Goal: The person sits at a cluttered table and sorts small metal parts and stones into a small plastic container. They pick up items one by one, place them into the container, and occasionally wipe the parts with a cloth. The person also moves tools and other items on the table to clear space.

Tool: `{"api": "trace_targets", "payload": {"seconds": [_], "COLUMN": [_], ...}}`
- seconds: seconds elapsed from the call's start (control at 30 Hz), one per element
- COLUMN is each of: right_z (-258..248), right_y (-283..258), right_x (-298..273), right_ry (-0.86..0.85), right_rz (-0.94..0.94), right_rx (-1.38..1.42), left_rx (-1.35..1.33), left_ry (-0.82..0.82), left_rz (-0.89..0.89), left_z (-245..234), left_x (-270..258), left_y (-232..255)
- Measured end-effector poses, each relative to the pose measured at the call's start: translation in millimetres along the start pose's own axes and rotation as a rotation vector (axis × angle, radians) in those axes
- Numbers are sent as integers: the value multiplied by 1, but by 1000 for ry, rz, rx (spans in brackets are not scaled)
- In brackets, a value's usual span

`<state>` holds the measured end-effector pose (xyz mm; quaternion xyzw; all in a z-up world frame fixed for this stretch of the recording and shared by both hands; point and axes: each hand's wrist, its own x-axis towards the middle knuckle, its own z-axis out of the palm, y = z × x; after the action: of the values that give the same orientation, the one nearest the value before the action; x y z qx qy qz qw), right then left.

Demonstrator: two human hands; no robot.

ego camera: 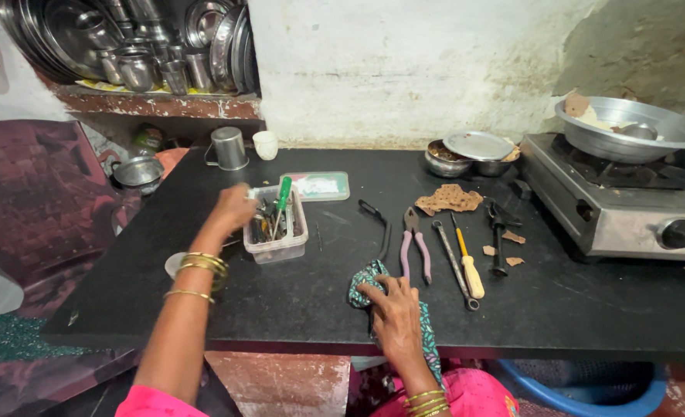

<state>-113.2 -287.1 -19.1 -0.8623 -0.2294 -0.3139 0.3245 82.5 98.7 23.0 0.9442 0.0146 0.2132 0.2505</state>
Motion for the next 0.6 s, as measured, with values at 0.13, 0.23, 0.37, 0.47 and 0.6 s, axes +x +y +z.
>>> {"api": "trace_targets", "payload": {"seconds": [0.13,0.23,0.37,0.47,0.6], "right_z": [-1,-1,-1,-1,-3], "right_y": [0,0,1,0,-1], "right_x": [1,1,1,-1,0], "right_ry": [16,26,10,15,26], "right_rz": [-35,-33,-17,-24,-33], "right_rx": [-5,-4,-4,3,0], "left_rx": [-169,-122,-199,-318,-549], "left_ry": [-223,-90,-115,-177,-213], "left_rz": [-90,70,17,-60,-98], "left_z": [25,33,26,11,-13], "left_x": [-3,-8,-12,-21,-37], "left_y": [48,63,73,80,88]}}
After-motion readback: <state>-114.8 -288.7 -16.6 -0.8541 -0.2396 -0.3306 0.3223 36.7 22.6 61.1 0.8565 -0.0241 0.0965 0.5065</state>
